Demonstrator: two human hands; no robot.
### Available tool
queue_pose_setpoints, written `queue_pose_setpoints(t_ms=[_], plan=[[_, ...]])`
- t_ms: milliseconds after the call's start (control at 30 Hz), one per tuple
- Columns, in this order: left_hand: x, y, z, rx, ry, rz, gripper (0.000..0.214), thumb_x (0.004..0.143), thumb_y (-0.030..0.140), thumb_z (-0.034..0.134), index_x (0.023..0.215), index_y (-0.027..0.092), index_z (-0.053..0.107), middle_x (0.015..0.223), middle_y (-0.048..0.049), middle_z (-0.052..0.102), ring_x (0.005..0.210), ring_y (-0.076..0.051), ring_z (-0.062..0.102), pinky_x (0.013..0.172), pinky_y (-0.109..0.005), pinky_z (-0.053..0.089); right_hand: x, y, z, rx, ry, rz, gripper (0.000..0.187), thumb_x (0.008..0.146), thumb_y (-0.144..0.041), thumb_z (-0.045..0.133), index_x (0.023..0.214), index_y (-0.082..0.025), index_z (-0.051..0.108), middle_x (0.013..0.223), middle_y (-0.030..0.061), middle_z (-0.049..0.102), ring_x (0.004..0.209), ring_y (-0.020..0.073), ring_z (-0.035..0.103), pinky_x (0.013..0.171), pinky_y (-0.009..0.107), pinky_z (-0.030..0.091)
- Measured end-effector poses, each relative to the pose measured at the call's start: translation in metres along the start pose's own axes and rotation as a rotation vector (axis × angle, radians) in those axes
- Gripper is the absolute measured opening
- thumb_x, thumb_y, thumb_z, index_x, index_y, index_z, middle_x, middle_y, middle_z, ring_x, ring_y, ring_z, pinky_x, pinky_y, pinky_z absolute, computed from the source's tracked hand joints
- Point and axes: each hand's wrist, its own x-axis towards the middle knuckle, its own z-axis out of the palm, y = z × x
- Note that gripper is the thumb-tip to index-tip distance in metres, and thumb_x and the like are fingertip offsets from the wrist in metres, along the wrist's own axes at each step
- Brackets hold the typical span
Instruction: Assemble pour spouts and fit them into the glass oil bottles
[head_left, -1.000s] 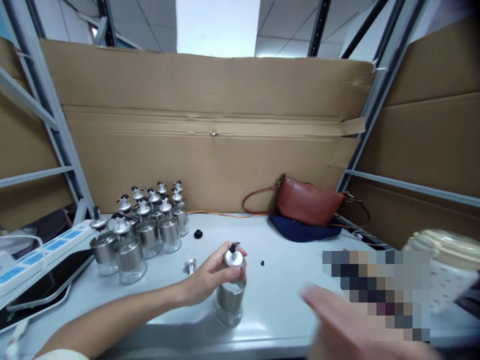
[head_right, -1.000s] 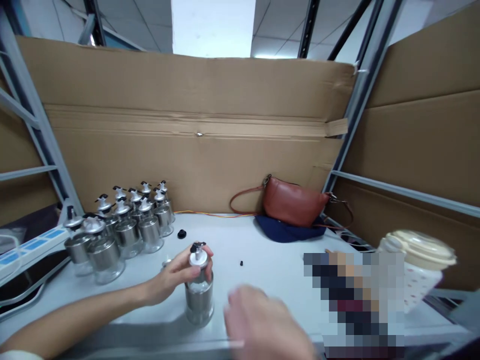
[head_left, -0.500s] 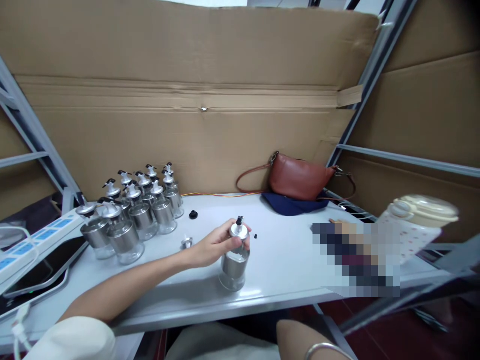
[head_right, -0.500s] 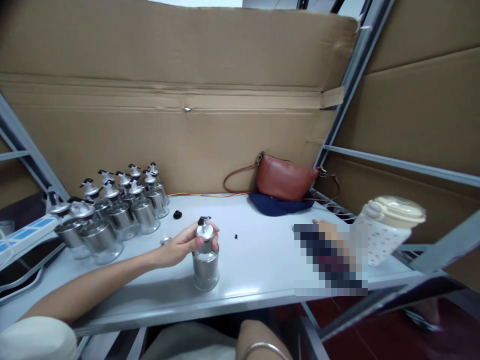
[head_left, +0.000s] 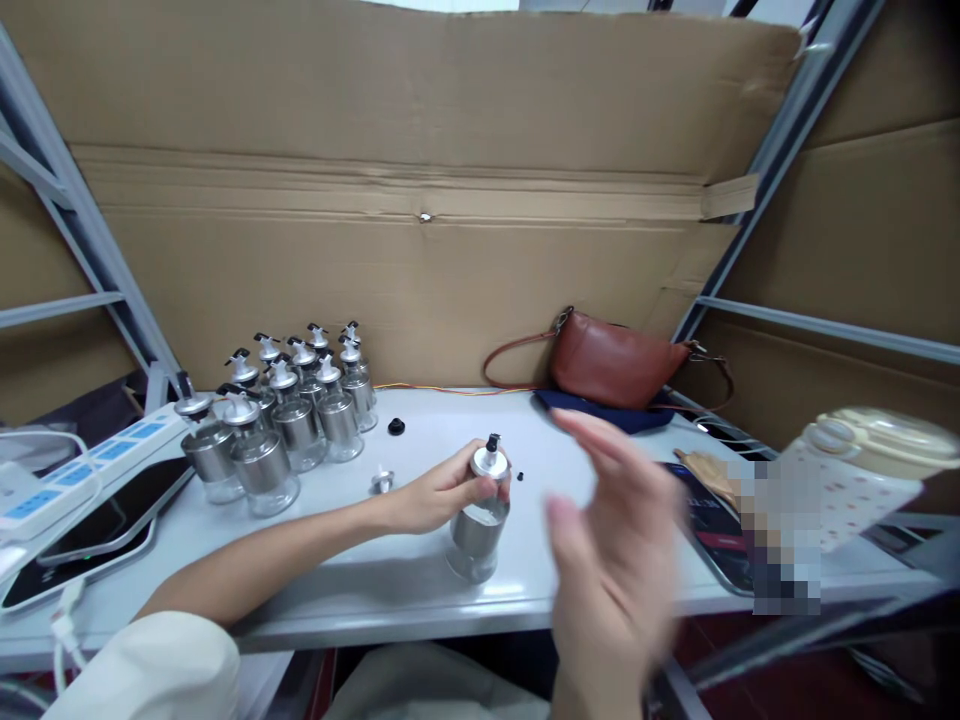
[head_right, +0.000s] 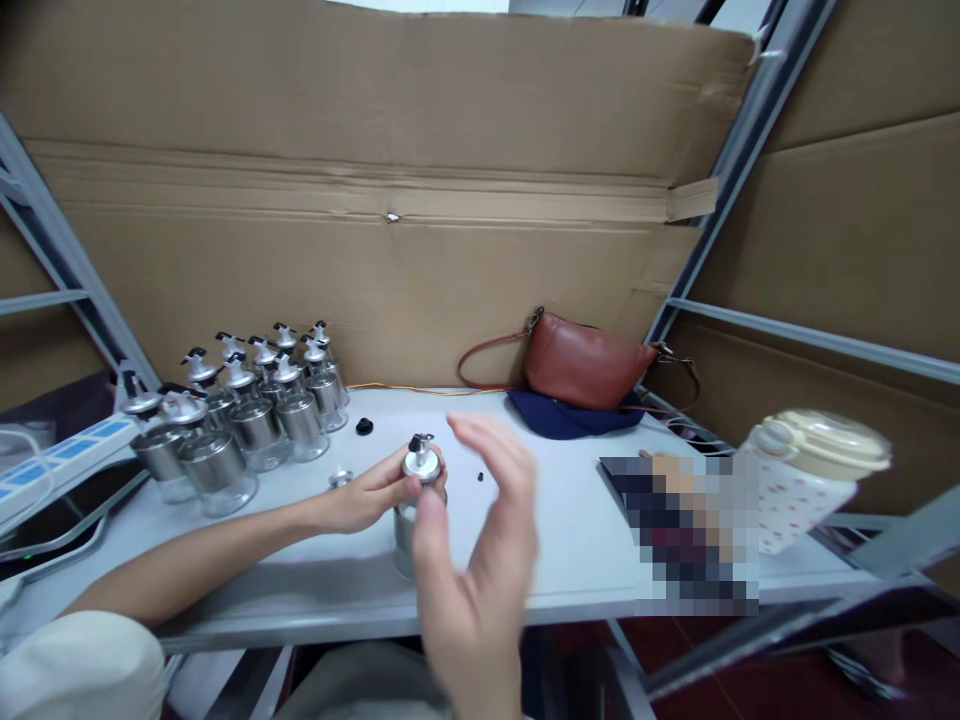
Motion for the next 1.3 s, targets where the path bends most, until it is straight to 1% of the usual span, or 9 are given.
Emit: queue_pose_setpoints(t_ms=[100,133,267,400,633,800,1067,1200,1300], plan=[[-0.002,0.000,0.001,-0.050,0.031,-0.020,0.058,0.082,0.064,0.050,0.116,0.017,0.047,0.108,-0.0081,0.051,0.100,-0.019,0.048,0.089,-0.032,0.037,0.024,0.028,0.024,0.047,-0.403,0.206,0.037,0.087,-0.038,0.055,0.121,-0.023,0.056,0.117,0.0102,0.062,0.100,0.0228,0.060,0.087,0.039,0.050],[-0.003,0.000,0.001,-0.080,0.031,-0.017,0.061,0.082,0.065,0.051,0.121,0.018,0.046,0.115,-0.0092,0.050,0.107,-0.021,0.047,0.093,-0.034,0.036,0.026,0.036,0.027,0.110,-0.443,0.256,0.038,0.090,-0.040,0.049,0.123,-0.023,0.054,0.118,0.0106,0.062,0.094,0.0211,0.061,0.083,0.037,0.051],[-0.004,-0.002,0.002,-0.097,0.037,0.015,0.067,0.083,0.064,0.049,0.130,0.017,0.044,0.123,-0.0116,0.050,0.118,-0.026,0.044,0.102,-0.039,0.032,0.019,0.052,0.026,0.180,-0.461,0.309,0.043,0.091,-0.045,0.048,0.128,-0.023,0.049,0.121,0.0106,0.060,0.085,0.0184,0.060,0.084,0.036,0.050],[-0.002,-0.007,0.003,-0.047,0.054,0.016,0.069,0.085,0.064,0.046,0.132,0.015,0.042,0.122,-0.0126,0.053,0.118,-0.027,0.046,0.103,-0.040,0.034,0.017,0.049,0.024,0.177,-0.477,0.217,0.031,0.094,-0.042,0.045,0.114,-0.022,0.058,0.118,0.0090,0.061,0.103,0.0204,0.058,0.094,0.035,0.045],[-0.003,-0.015,0.007,0.076,0.203,0.040,0.075,0.082,0.070,0.041,0.130,0.012,0.043,0.119,-0.0127,0.056,0.113,-0.025,0.051,0.101,-0.037,0.037,0.011,0.054,0.042,0.255,-0.331,0.087,0.024,0.096,-0.035,0.042,0.111,-0.023,0.057,0.114,0.0072,0.062,0.110,0.0194,0.056,0.092,0.032,0.045],[-0.004,-0.015,0.009,0.064,0.227,0.095,0.080,0.081,0.073,0.040,0.133,0.013,0.040,0.120,-0.0136,0.056,0.116,-0.026,0.050,0.101,-0.037,0.038,0.008,0.050,0.046,0.227,-0.267,-0.008,0.024,0.096,-0.034,0.043,0.112,-0.024,0.057,0.109,0.0060,0.062,0.106,0.0186,0.058,0.089,0.031,0.046],[-0.003,-0.019,0.012,0.108,0.319,0.132,0.081,0.079,0.077,0.032,0.124,0.013,0.049,0.106,-0.0117,0.059,0.099,-0.023,0.055,0.092,-0.035,0.042,0.012,0.040,0.053,0.176,-0.211,0.083,0.030,0.093,-0.045,0.045,0.099,-0.020,0.059,0.096,0.0083,0.064,0.094,0.0214,0.061,0.079,0.033,0.049],[-0.004,-0.014,0.011,0.155,0.158,0.129,0.082,0.078,0.077,0.036,0.125,0.011,0.045,0.096,-0.0101,0.058,0.088,-0.021,0.054,0.082,-0.033,0.045,0.019,0.027,0.053,0.327,-0.047,0.326,0.045,0.089,-0.059,0.043,0.096,-0.018,0.061,0.082,0.0067,0.067,0.075,0.0194,0.065,0.066,0.031,0.051],[-0.006,0.008,0.000,0.228,-0.050,0.083,0.064,0.083,0.067,0.044,0.118,0.013,0.047,0.099,-0.0100,0.057,0.087,-0.019,0.054,0.079,-0.031,0.045,0.023,0.025,0.049,0.424,-0.008,0.437,0.049,0.085,-0.062,0.047,0.096,-0.016,0.062,0.081,0.0072,0.068,0.072,0.0188,0.065,0.064,0.030,0.050]])
